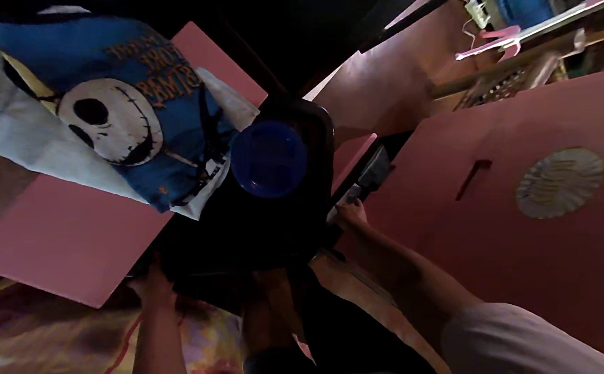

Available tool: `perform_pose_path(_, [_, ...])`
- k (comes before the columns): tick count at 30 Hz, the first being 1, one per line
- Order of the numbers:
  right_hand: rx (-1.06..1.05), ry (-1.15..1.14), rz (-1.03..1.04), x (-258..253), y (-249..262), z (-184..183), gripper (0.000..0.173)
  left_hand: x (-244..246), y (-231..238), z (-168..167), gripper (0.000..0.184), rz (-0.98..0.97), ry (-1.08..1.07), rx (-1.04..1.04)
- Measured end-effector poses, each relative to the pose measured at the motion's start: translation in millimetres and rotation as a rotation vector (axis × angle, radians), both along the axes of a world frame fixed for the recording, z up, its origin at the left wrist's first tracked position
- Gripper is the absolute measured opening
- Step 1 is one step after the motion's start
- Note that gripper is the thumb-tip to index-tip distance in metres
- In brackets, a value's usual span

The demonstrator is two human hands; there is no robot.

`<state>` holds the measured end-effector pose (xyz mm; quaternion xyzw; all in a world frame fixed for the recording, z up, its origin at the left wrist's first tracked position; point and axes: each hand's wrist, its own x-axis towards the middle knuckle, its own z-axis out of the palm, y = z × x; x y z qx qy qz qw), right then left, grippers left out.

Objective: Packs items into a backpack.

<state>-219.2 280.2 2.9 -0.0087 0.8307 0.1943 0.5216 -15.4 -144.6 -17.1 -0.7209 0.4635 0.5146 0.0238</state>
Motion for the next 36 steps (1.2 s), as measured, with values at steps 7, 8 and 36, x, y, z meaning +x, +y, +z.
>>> perform_pose_path(7, [-0.018, 0.019, 0.011, 27, 38, -5, 0.044, -3, 3, 5, 0.085, 0.009, 0.014, 0.01])
perform_pose_path(8, [-0.022, 0.021, 0.005, 30, 43, -5, 0.044, -3, 3, 5, 0.084, 0.011, 0.021, 0.005])
perform_pose_path(36, [-0.401, 0.466, -0.422, 71, 113, -8, 0.042, 9, 39, 8, 0.069, 0.071, 0.171, 0.12])
